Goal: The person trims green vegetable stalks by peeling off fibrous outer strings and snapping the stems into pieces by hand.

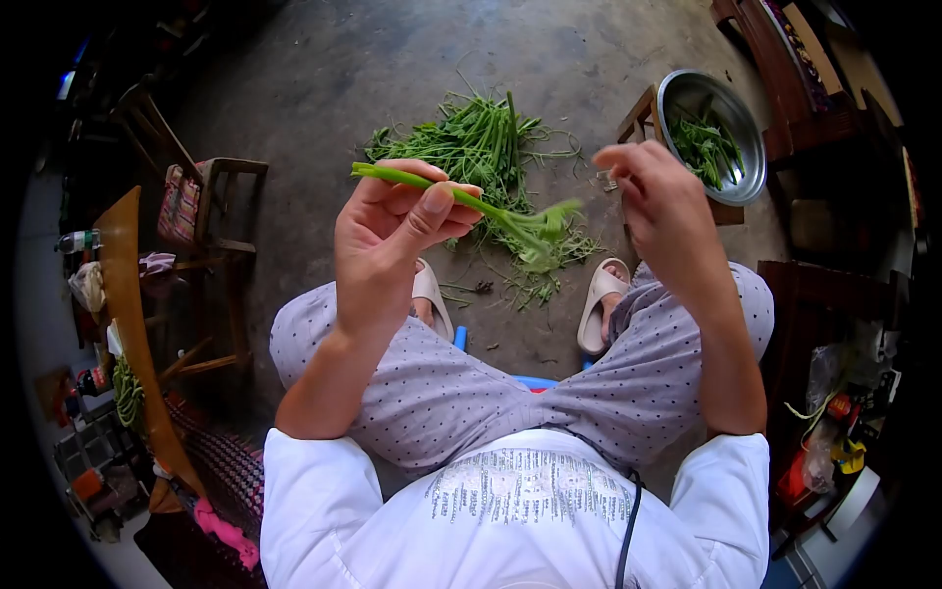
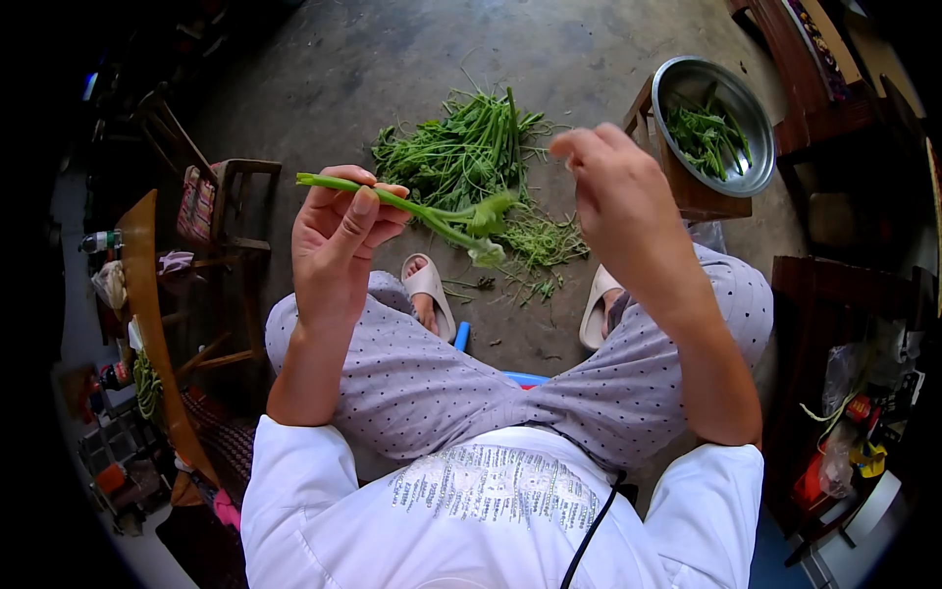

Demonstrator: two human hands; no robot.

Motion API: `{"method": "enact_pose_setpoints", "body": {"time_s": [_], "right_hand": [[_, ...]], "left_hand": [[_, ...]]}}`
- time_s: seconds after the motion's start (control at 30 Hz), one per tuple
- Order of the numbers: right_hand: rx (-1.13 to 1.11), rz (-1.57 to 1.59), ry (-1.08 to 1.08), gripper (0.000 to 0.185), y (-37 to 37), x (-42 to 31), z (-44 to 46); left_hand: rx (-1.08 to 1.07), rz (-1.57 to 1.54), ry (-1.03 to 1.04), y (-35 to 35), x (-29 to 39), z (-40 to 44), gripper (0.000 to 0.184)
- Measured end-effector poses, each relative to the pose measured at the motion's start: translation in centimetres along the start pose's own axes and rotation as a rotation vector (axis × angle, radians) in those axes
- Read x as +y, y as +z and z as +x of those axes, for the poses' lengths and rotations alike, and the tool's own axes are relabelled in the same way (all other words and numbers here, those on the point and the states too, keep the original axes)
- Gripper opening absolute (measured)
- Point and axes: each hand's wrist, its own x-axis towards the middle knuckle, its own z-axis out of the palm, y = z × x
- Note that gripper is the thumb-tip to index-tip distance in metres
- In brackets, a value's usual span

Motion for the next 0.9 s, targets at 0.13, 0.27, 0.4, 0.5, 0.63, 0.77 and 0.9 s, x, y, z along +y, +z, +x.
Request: {"method": "enact_pose_setpoints", "body": {"time_s": [0.13, 0.27, 0.4, 0.5, 0.63, 0.77, 0.9], "right_hand": [[-0.067, 0.456, -0.04, 0.02, -1.1, -1.6, 0.0], [-0.214, 0.533, -0.045, 0.018, -0.2, -2.9, -0.2], [-0.239, 0.514, -0.046, 0.017, 1.1, -3.3, -0.4], [-0.252, 0.536, 0.103, 0.014, 1.2, -3.4, -0.3], [-0.179, 0.497, 0.088, 0.014, 1.5, -3.2, -0.4], [-0.16, 0.415, 0.008, 0.013, 1.5, -3.5, -0.4], [-0.146, 0.409, -0.009, 0.012, 1.4, -3.8, -0.3]], "left_hand": [[-0.042, -0.034, -0.044, -0.3, -0.3, -0.1, 0.019], [-0.077, -0.031, -0.067, 0.0, -0.4, 0.0, 0.019], [-0.118, -0.073, -0.079, 0.3, -0.8, 0.1, 0.021], [-0.038, 0.045, 0.079, 1.6, -0.3, 0.4, 0.029], [-0.054, 1.224, 0.825, 0.9, 1.7, 0.7, 0.037], [-0.13, 1.459, 0.861, 1.4, 0.5, -0.2, 0.029], [-0.113, 1.42, 0.892, 1.2, 0.0, -0.1, 0.031]]}}
